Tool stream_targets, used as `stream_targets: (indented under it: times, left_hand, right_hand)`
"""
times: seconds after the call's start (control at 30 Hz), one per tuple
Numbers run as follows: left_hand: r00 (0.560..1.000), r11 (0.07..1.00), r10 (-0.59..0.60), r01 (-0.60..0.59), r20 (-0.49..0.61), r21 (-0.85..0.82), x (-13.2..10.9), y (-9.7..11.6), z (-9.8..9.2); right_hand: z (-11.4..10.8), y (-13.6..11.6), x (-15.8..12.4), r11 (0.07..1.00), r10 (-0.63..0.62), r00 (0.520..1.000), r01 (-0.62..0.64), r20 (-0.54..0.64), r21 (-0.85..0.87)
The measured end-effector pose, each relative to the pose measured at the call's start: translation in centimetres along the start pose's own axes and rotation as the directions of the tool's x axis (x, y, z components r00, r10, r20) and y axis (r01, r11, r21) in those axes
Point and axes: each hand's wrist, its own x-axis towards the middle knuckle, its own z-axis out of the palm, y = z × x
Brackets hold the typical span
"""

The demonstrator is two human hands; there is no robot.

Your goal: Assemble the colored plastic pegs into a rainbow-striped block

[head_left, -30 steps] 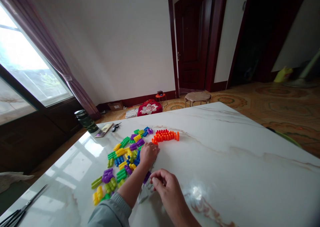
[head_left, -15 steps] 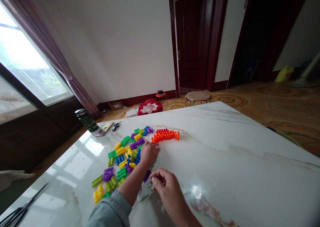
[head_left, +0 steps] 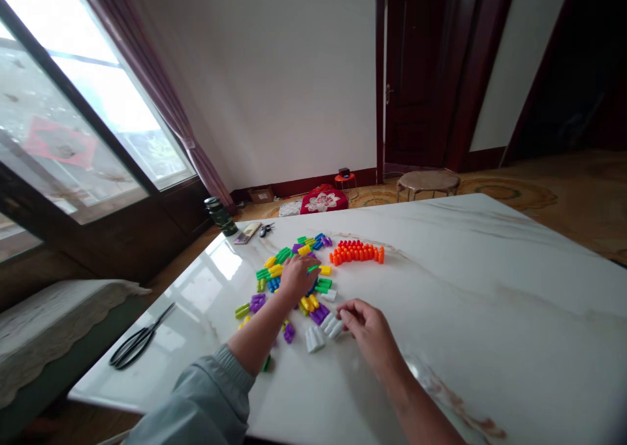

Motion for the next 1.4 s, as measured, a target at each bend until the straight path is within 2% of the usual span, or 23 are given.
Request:
stream_targets:
  times: [0.1, 0.17, 0.27, 0.33, 0.43, 0.57, 0.73, 1.0, 1.1, 1.17, 1.23, 1.27, 1.33, 1.4]
  left_hand:
    - [0.963, 0.964, -0.258, 0.251, -0.079, -0.081, -2.0, -3.2, -3.0]
    - [0.925, 0.929, -0.366, 0.355, -0.105, -0.107, -4.0, -5.4, -3.9]
    - [0.886, 0.894, -0.445, 0.433, -0.126, -0.113, -7.1, -7.7, -4.0]
    - [0.879, 0.888, -0.459, 0.450, -0.129, -0.091, -8.6, -8.2, -3.4]
    - [0.906, 0.913, -0.408, 0.407, -0.113, -0.032, -9.4, -7.8, -2.3]
    - [0.946, 0.945, -0.317, 0.321, -0.064, 0.065, -8.6, -6.9, -0.8]
    - [0.954, 0.929, -0.294, 0.272, 0.054, 0.252, -7.8, -6.5, 0.9]
    - [0.939, 0.901, -0.341, 0.317, 0.033, 0.295, -7.9, -6.3, 0.5]
    - [0.946, 0.911, -0.323, 0.312, -0.004, 0.271, -8.1, -6.3, 0.1]
    - [0.962, 0.940, -0.263, 0.272, -0.073, 0.205, -8.1, -6.0, -0.2]
    - [0.980, 0.980, -0.158, 0.171, -0.120, 0.106, -7.9, -5.4, -0.6]
    - [0.990, 0.993, -0.096, 0.103, -0.108, 0.060, -7.8, -5.0, -0.7]
    - [1.000, 1.000, 0.025, -0.025, -0.006, 0.000, -7.6, -4.0, -0.8]
    - [0.988, 0.996, 0.093, -0.093, 0.126, -0.013, -7.4, -3.2, -0.6]
  right_hand:
    - [0.0, -0.3, 0.1, 1.000, 0.007, 1.000, -0.007, -0.007, -0.020]
    - [0.1, -0.4, 0.1, 1.000, 0.017, 1.000, -0.017, -0.005, -0.022]
    - [0.5, -0.4, 0.1, 0.999, 0.007, 1.000, -0.007, 0.000, -0.032]
    - [0.6, -0.3, 0.2, 0.999, -0.007, 1.000, 0.007, 0.003, -0.042]
    - [0.9, -0.2, 0.3, 0.999, -0.011, 1.000, 0.011, 0.004, -0.051]
    - [1.1, -0.4, 0.2, 0.997, -0.016, 1.000, 0.016, 0.000, -0.076]
    - [1.4, -0.2, 0.2, 0.996, -0.006, 1.000, 0.008, 0.024, -0.089]
    - [1.7, 0.5, 0.2, 0.994, -0.025, 0.999, 0.030, 0.048, -0.105]
    - [1.7, 0.6, 0.2, 0.993, -0.037, 0.998, 0.043, 0.050, -0.114]
    - [1.6, 0.6, 0.2, 0.991, -0.044, 0.998, 0.050, 0.051, -0.124]
    - [1.6, 0.6, 0.2, 0.989, -0.047, 0.998, 0.054, 0.052, -0.134]
    - [1.6, 0.5, 0.2, 0.989, -0.048, 0.998, 0.055, 0.051, -0.135]
    - [1.7, 0.5, 0.2, 0.990, -0.053, 0.998, 0.059, 0.046, -0.128]
    - [1.7, 0.4, 0.2, 0.991, -0.057, 0.997, 0.062, 0.041, -0.117]
